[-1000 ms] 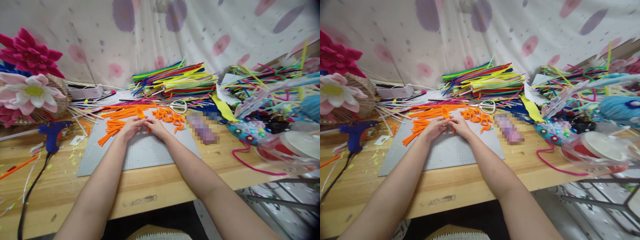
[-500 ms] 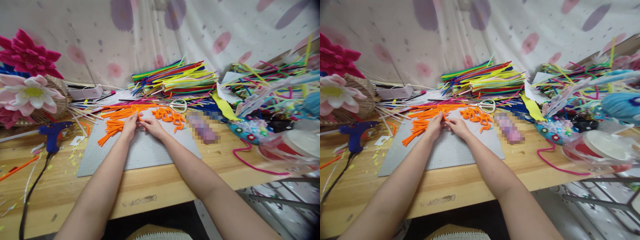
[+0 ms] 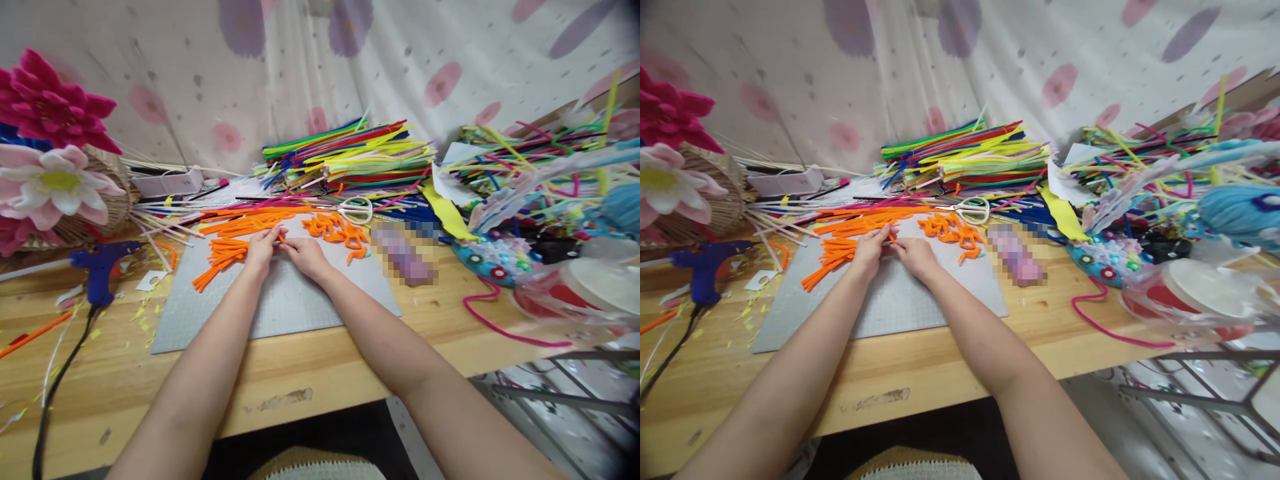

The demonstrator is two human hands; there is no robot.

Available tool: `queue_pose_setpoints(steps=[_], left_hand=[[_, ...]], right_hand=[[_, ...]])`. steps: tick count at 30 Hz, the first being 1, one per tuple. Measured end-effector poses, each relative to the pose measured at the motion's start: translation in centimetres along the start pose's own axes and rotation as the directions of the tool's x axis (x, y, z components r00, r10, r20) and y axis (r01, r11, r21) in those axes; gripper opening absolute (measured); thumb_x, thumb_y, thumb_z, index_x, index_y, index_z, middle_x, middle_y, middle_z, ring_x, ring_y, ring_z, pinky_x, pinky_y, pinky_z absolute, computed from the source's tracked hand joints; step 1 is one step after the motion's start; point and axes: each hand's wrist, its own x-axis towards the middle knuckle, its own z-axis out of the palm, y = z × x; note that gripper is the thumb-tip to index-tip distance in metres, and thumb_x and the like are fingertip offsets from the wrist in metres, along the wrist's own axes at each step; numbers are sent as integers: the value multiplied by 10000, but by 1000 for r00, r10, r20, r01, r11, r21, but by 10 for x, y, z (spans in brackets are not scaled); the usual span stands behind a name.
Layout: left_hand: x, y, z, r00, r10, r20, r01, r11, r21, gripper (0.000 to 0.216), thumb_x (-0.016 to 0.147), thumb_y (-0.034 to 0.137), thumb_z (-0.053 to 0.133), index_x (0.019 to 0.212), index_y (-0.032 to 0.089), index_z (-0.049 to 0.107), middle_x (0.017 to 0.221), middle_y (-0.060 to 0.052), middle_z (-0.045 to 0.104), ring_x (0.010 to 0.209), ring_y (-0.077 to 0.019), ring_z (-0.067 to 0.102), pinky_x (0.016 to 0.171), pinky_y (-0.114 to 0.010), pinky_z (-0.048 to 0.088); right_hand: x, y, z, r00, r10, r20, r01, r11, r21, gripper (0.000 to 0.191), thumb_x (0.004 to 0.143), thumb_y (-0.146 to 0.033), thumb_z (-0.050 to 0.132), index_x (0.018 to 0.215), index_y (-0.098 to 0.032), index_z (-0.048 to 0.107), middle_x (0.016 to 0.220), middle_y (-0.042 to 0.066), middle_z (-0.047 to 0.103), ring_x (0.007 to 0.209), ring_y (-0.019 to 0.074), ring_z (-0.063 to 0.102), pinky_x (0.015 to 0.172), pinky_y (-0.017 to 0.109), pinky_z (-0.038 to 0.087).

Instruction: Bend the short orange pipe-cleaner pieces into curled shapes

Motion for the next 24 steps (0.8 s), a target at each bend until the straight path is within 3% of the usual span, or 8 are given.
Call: queue_pose_setpoints(steps=[3, 7, 11, 16, 21, 24], left_hand=[[6, 5, -8, 996, 51, -77, -51, 999, -1, 262, 647, 388, 682, 598, 133, 651, 593, -15, 589, 580, -82, 501, 532, -197, 360], [17, 19, -33, 978, 112, -173, -127, 989, -73, 225, 703, 368, 638, 639, 152, 646, 672, -10, 611, 545, -60, 474, 467, -189, 297], [17, 23, -41, 999, 33, -13, -35, 990, -136, 183, 695, 331, 650, 679, 149, 665, 628, -10, 584, 537, -63, 478, 477, -189, 318], [8, 12, -22, 984, 9, 176, 7, 996, -91, 208, 678, 348, 660, 723, 146, 679, 669, -22, 597, 645, -101, 534, 609, -226, 402], [3, 4, -13, 977, 57, 207, -74, 995, 72, 259, 712, 393, 607, 791, 157, 681, 749, -25, 610, 696, -117, 539, 660, -241, 411], [3, 0, -12, 975, 106, 198, -149, 965, 215, 254, 760, 370, 541, 819, 157, 667, 795, -34, 616, 757, -138, 554, 731, -265, 421]], right_hand=[[-4, -3, 0, 996, -48, 77, 56, 994, -98, 252, 852, -264, 458, 897, -205, 699, 926, 53, 700, 836, 159, 610, 717, 234, 382], [-7, 0, 4, 995, -34, 90, 33, 999, 14, 244, 841, -270, 486, 947, -214, 698, 881, 37, 707, 845, 146, 619, 751, 223, 401], [-5, 3, 8, 995, 99, 3, -97, 970, 221, 296, 845, -320, 471, 1031, -193, 664, 667, 2, 670, 643, 111, 601, 674, 214, 421], [-1, 3, 11, 996, 83, -44, -62, 932, 356, 351, 803, -434, 506, 1024, -197, 640, 698, -3, 661, 662, 108, 602, 669, 217, 428], [3, 7, 13, 997, 62, 50, -77, 900, 428, 235, 788, -371, 534, 861, -174, 639, 651, -15, 647, 616, 91, 597, 653, 206, 427], [3, 7, 12, 995, 58, 86, -87, 919, 384, 150, 779, -293, 535, 739, -168, 609, 631, -20, 647, 612, 89, 593, 654, 205, 422]])
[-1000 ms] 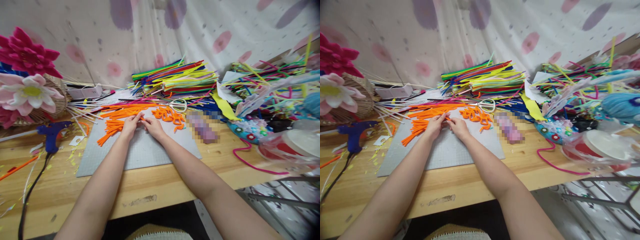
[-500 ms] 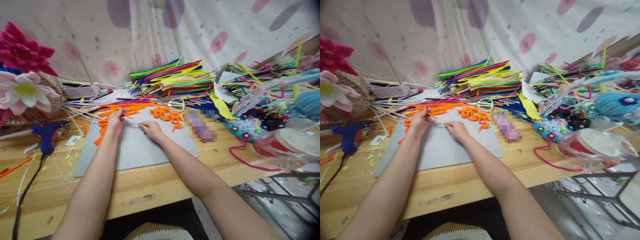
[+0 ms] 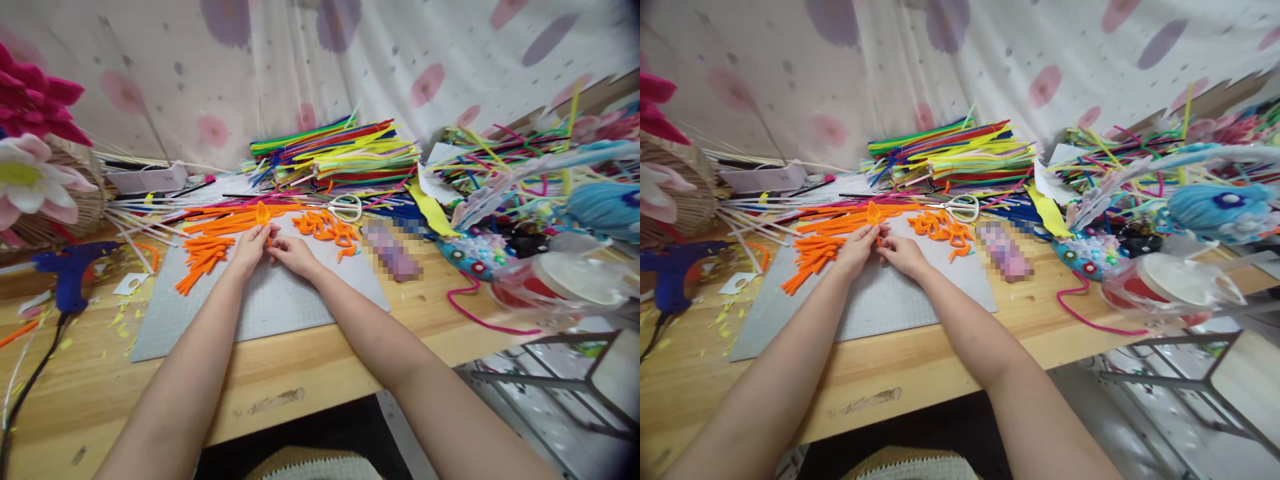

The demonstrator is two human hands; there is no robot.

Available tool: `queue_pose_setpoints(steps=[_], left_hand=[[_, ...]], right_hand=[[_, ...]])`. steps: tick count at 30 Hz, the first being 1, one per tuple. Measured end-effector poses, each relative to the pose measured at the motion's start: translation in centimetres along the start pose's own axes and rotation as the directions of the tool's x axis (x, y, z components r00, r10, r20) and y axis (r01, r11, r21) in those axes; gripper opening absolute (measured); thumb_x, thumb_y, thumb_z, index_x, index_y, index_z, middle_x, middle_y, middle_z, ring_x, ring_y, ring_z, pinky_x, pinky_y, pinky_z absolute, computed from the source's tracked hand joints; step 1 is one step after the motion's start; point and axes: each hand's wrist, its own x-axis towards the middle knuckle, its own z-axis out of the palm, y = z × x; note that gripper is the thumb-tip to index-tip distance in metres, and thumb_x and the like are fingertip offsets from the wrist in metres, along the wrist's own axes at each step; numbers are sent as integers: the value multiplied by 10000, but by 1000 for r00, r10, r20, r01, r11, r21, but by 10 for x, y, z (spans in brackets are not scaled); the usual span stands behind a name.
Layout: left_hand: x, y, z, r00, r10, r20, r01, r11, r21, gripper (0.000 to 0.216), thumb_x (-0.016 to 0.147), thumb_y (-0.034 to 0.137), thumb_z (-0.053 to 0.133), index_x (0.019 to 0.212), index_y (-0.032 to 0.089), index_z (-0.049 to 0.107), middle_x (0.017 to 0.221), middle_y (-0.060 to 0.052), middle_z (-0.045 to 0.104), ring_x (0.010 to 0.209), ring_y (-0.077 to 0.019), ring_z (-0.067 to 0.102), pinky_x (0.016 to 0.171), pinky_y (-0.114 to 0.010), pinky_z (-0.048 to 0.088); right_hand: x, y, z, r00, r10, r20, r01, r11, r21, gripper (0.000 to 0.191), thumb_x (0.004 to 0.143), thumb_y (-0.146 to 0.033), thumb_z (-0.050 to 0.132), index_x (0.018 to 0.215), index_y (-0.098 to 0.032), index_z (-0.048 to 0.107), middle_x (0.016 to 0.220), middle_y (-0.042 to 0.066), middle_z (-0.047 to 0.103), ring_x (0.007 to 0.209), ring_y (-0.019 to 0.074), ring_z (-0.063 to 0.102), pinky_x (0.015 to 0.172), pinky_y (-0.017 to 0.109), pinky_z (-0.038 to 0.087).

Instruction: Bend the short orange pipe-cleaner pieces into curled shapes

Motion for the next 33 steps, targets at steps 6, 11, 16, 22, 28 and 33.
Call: queue_pose_setpoints(steps=[6, 11, 16, 22, 28, 33], left_hand=[[3, -7, 0, 977, 211, 2, -183, 841, 509, 278, 821, 325, 439, 738, 158, 645, 838, -68, 600, 868, -184, 540, 855, -325, 397], [1, -10, 0, 964, 266, 23, -223, 755, 616, 303, 839, 337, 408, 721, 173, 634, 870, -79, 608, 901, -198, 532, 873, -340, 390], [-3, -10, 1, 955, 294, -27, -213, 749, 627, 175, 772, 304, 523, 778, 178, 646, 865, -74, 607, 874, -204, 536, 834, -333, 395], [-2, -11, 1, 961, 276, 29, -230, 732, 642, 207, 773, 331, 531, 730, 197, 683, 841, -65, 586, 841, -196, 532, 811, -333, 400], [-1, -15, 1, 953, 292, 81, -265, 673, 690, 225, 771, 321, 530, 800, 192, 712, 875, -76, 578, 884, -215, 527, 847, -361, 392], [-2, -15, 1, 948, 304, 91, -283, 682, 674, 232, 776, 331, 526, 827, 204, 714, 877, -70, 584, 882, -208, 527, 837, -352, 394]], right_hand=[[-4, -7, -1, 997, 14, -75, -28, 980, -199, 155, 778, -244, 488, 683, -180, 592, 625, -18, 647, 632, 101, 585, 647, 208, 401], [-6, -12, -4, 979, 76, -189, -136, 935, -328, 215, 811, -298, 455, 741, -189, 626, 669, 16, 655, 651, 126, 580, 619, 222, 377], [-7, -13, -3, 989, 25, -145, -89, 888, -451, 263, 820, -325, 430, 747, -196, 648, 715, 31, 667, 652, 142, 568, 599, 240, 350], [-9, -10, -5, 983, 11, -183, -107, 845, -525, 295, 820, -366, 427, 716, -199, 648, 701, 38, 668, 633, 147, 568, 581, 251, 337], [-7, -7, -17, 978, 25, -207, -154, 754, -639, 334, 841, -395, 395, 780, -205, 662, 783, 71, 683, 718, 183, 599, 614, 268, 352], [-6, -9, -22, 994, -3, -108, -70, 743, -665, 348, 863, -366, 365, 826, -208, 672, 839, 79, 686, 758, 183, 598, 653, 272, 367]])
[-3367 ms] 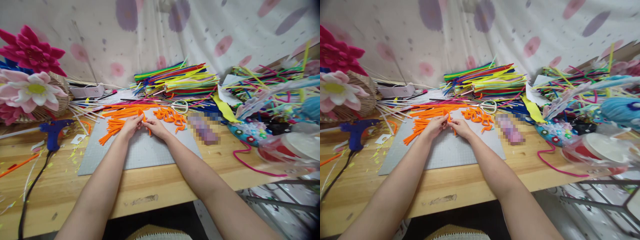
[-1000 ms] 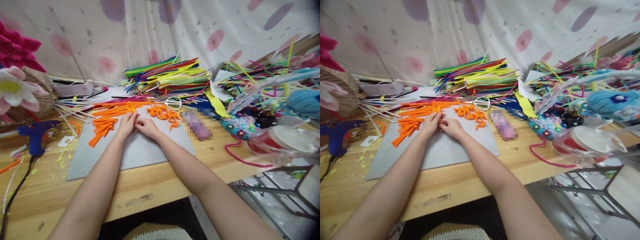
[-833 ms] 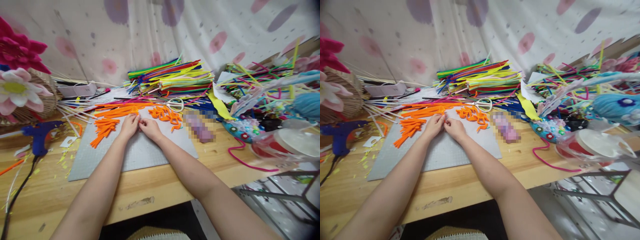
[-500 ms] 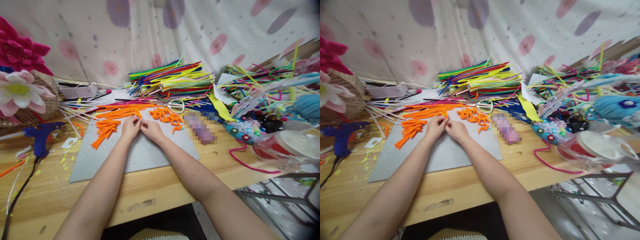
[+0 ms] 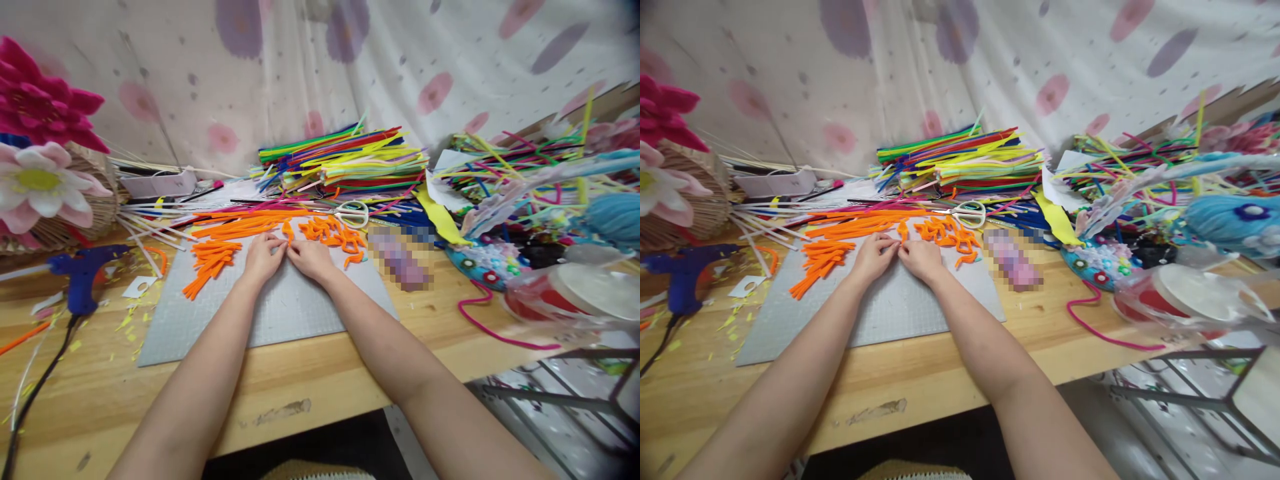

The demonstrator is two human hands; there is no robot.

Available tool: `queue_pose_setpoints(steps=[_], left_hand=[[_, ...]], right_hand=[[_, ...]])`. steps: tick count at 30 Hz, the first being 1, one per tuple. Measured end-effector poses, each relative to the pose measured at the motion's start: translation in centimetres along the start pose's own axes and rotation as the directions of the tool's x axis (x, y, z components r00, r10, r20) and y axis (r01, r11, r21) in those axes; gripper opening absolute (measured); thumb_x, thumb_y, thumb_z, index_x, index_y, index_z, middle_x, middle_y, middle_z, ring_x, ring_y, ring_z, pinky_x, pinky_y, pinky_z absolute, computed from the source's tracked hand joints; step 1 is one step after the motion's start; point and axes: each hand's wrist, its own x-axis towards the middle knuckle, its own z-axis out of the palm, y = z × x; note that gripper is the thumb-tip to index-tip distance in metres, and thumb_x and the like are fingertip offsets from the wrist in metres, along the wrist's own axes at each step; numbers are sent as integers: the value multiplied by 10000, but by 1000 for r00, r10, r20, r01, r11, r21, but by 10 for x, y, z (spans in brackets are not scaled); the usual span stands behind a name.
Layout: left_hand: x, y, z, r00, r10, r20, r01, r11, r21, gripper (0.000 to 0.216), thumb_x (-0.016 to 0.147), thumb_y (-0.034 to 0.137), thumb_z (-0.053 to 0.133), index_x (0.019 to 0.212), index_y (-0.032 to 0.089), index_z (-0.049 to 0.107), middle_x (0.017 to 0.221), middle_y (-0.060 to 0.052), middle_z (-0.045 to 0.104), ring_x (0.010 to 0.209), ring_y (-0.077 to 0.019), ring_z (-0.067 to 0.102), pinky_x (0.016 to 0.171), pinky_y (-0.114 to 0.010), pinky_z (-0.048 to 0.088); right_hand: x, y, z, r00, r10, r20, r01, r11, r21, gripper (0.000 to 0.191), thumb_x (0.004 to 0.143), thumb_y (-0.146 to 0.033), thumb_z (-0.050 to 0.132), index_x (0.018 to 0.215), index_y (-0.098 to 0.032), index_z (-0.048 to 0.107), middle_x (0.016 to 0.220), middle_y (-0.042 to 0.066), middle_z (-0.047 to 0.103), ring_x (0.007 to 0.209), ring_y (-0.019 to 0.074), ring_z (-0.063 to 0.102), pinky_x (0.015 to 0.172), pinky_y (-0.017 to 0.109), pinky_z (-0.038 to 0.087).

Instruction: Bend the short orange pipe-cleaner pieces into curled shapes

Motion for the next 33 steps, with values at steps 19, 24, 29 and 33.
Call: queue_pose_setpoints(steps=[19, 24, 29, 33], left_hand=[[11, -5, -74, 913, -154, -377, 114, 985, -126, 177, 728, 332, 574, 642, 187, 629, 722, -23, 582, 723, -160, 524, 717, -273, 383], [-9, -31, -103, 943, -167, -286, 173, 985, -7, 187, 723, 347, 576, 638, 199, 651, 757, -43, 617, 786, -198, 537, 744, -304, 387], [-32, -45, -117, 940, -157, -302, 189, 979, 81, 183, 707, 348, 618, 591, 206, 626, 732, -45, 586, 763, -199, 538, 743, -312, 393], [-34, -50, -117, 953, -92, -288, 149, 972, 182, 137, 660, 341, 664, 626, 213, 628, 762, -49, 573, 847, -229, 529, 824, -350, 369]], right_hand=[[9, 5, 17, 998, -10, -60, 31, 934, 355, 385, 840, -453, 415, 608, -174, 545, 581, -11, 518, 584, 102, 443, 544, 212, 262], [11, 4, 16, 996, 32, -87, 6, 916, 402, 346, 852, -410, 406, 628, -175, 526, 620, -15, 527, 617, 104, 446, 568, 207, 284], [13, 7, 18, 986, 95, -136, -14, 864, 503, 352, 834, -434, 415, 595, -177, 452, 575, -31, 443, 580, 98, 407, 549, 206, 278], [13, 9, 18, 981, 113, -160, -8, 842, 539, 338, 819, -423, 439, 588, -177, 436, 564, -36, 418, 566, 94, 393, 557, 210, 289]])
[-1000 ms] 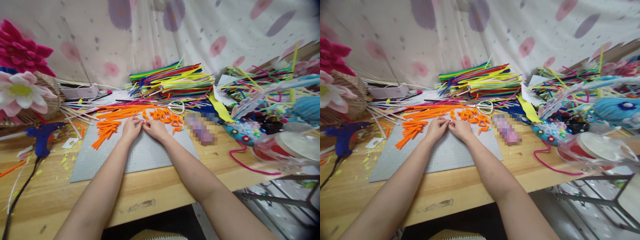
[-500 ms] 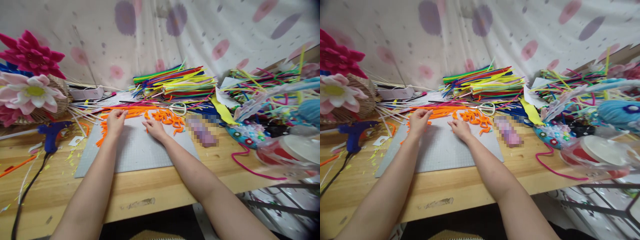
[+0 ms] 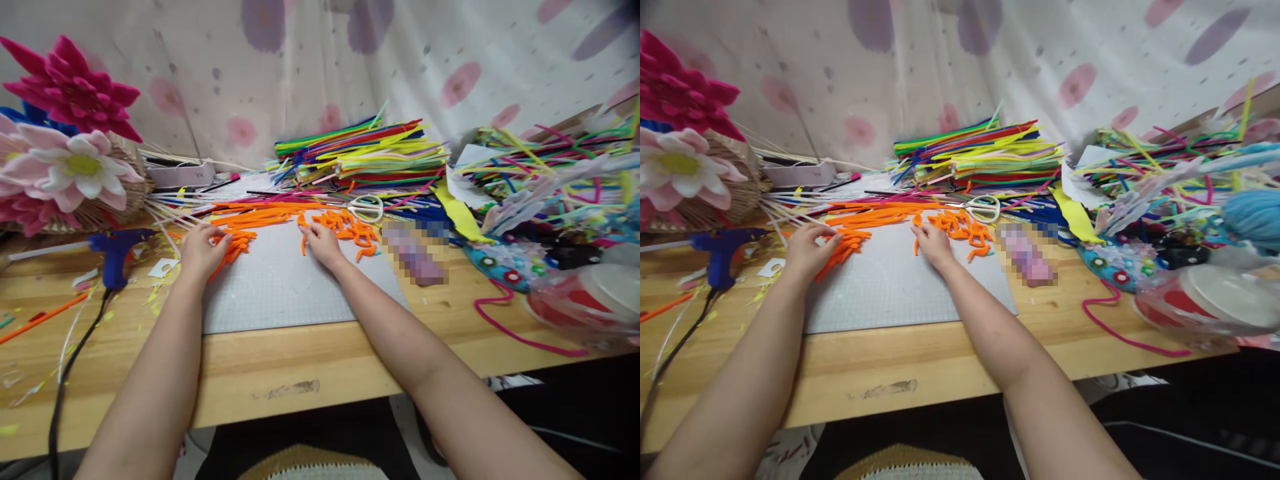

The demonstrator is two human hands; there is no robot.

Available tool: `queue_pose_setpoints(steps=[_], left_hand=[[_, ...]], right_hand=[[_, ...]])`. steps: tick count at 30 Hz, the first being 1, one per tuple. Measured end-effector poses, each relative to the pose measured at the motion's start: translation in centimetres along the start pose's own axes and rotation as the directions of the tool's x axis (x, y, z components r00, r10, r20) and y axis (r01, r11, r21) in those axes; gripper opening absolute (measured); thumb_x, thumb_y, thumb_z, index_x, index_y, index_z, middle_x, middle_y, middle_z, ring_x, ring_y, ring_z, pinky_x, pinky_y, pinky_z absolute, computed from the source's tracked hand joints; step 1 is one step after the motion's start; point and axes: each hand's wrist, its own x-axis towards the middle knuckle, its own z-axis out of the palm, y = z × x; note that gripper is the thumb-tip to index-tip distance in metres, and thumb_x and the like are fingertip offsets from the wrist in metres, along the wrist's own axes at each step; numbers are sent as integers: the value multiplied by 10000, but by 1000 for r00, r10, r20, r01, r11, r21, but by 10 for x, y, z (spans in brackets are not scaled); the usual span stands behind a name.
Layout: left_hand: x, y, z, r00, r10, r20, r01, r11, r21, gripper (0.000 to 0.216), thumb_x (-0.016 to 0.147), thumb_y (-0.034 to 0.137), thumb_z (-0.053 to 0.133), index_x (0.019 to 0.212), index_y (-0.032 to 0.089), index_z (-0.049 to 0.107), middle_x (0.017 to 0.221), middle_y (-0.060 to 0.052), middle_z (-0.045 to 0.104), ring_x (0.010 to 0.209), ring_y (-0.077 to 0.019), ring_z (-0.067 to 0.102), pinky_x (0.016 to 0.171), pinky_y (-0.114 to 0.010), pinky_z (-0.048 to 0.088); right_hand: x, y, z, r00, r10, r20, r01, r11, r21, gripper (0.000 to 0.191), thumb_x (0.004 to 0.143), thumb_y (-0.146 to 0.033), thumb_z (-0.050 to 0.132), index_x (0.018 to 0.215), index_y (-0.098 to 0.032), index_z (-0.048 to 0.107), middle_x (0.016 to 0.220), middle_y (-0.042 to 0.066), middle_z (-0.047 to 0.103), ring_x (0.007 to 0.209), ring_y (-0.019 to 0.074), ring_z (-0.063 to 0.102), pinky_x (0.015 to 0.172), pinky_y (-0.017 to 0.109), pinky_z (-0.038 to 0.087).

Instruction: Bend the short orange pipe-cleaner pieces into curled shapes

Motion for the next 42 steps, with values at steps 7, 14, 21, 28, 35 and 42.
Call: queue_pose_setpoints(steps=[7, 14, 21, 28, 35, 42], left_hand=[[-1, -9, 13, 992, 40, 122, -47, 997, 62, 124, 678, 343, 651, 662, 221, 636, 828, -65, 569, 902, -252, 512, 874, -393, 327], [-2, 12, 12, 990, 108, -92, -101, 992, 77, 195, 833, 204, 414, 917, 204, 590, 961, -83, 564, 964, -222, 502, 871, -349, 346], [-15, 46, 34, 939, 342, 31, -343, 937, 62, 194, 844, 263, 438, 887, 189, 612, 920, -74, 571, 904, -185, 523, 803, -303, 405], [-21, 56, 56, 919, 248, 307, -242, 969, -58, 170, 803, 207, 442, 943, 174, 533, 869, -57, 604, 763, -161, 548, 681, -281, 427], [-19, 42, 55, 936, 117, 333, -94, 992, -84, 305, 785, 249, 480, 1083, 191, 511, 862, -34, 629, 701, -146, 563, 634, -264, 418], [-19, 40, 55, 950, 116, 290, -85, 989, -117, 380, 711, 106, 464, 1078, 190, 521, 899, -36, 631, 757, -150, 568, 698, -273, 435]], right_hand=[[-7, -3, -2, 997, 31, 70, -30, 999, -13, 165, 759, -329, 518, 746, -169, 561, 612, -32, 509, 576, 97, 442, 564, 217, 313], [-9, -3, -2, 1000, -9, 13, 8, 996, 90, 187, 765, -289, 475, 879, -168, 559, 652, -27, 519, 597, 100, 473, 595, 223, 358], [-15, -12, 3, 990, -135, 42, 129, 985, 113, 207, 750, -313, 513, 914, -190, 538, 656, -35, 518, 592, 103, 478, 596, 233, 364], [-15, -14, 7, 994, -105, 31, 105, 994, -1, 187, 759, -258, 493, 928, -196, 546, 700, -22, 553, 616, 111, 493, 602, 241, 368], [-12, -19, 0, 992, -111, -54, 98, 973, -209, 188, 780, -219, 462, 932, -192, 570, 771, 14, 611, 736, 152, 543, 652, 269, 392], [53, -47, 9, 970, -202, 136, 244, 823, -513, 236, 817, -194, 426, 927, -182, 635, 998, 70, 637, 946, 204, 540, 806, 317, 406]])
